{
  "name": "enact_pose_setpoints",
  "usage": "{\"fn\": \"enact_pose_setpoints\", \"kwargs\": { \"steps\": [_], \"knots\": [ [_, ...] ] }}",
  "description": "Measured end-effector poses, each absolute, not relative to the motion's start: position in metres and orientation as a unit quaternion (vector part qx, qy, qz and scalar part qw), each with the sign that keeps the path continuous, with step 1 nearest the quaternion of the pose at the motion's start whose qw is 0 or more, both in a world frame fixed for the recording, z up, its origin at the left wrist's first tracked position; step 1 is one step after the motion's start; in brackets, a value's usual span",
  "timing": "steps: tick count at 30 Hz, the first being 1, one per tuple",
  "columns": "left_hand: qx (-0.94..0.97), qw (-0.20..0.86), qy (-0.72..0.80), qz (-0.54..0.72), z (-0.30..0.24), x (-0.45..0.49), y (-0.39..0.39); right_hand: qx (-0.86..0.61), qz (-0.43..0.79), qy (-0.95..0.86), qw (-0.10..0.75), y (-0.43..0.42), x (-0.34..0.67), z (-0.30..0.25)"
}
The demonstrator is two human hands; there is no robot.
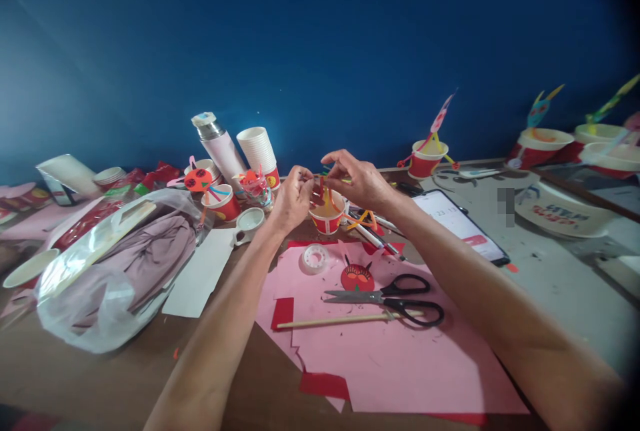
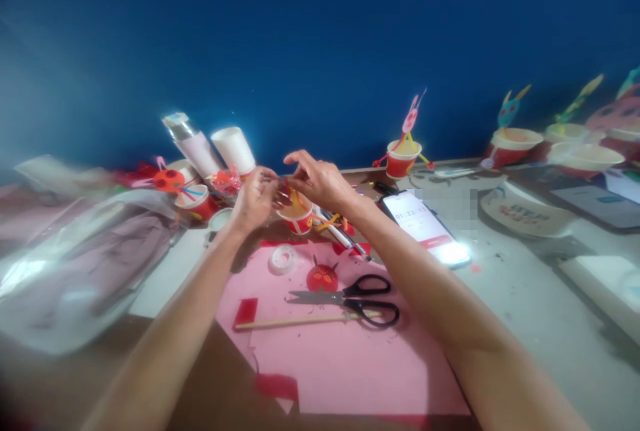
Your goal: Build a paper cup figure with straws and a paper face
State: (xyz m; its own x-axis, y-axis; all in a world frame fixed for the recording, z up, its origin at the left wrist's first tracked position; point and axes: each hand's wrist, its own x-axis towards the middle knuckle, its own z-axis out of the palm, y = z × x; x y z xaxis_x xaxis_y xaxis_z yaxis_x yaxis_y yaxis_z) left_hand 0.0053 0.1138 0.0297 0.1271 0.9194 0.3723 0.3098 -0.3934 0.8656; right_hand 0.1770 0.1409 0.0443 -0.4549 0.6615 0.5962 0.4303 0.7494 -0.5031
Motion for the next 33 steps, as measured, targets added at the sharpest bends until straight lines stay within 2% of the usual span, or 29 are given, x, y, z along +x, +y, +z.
{"fn": "enact_pose_setpoints", "kwargs": {
  "steps": [9,13,19,28,33],
  "knots": [
    [0.699,0.292,0.448,0.474,0.030,0.005,0.113,-0.342,0.159,-0.855,0.355,0.149,0.179,0.045],
    [0.698,0.291,0.454,0.471,0.032,0.005,0.111,-0.326,0.128,-0.859,0.373,0.149,0.179,0.045],
    [0.685,0.348,0.440,0.465,0.035,0.006,0.111,-0.285,0.073,-0.869,0.398,0.150,0.179,0.043],
    [0.680,0.433,0.413,0.424,0.050,-0.004,0.104,-0.279,0.070,-0.865,0.412,0.150,0.180,0.043],
    [0.659,0.425,0.425,0.452,0.054,-0.005,0.103,-0.262,0.064,-0.866,0.422,0.148,0.180,0.045]
  ]
}}
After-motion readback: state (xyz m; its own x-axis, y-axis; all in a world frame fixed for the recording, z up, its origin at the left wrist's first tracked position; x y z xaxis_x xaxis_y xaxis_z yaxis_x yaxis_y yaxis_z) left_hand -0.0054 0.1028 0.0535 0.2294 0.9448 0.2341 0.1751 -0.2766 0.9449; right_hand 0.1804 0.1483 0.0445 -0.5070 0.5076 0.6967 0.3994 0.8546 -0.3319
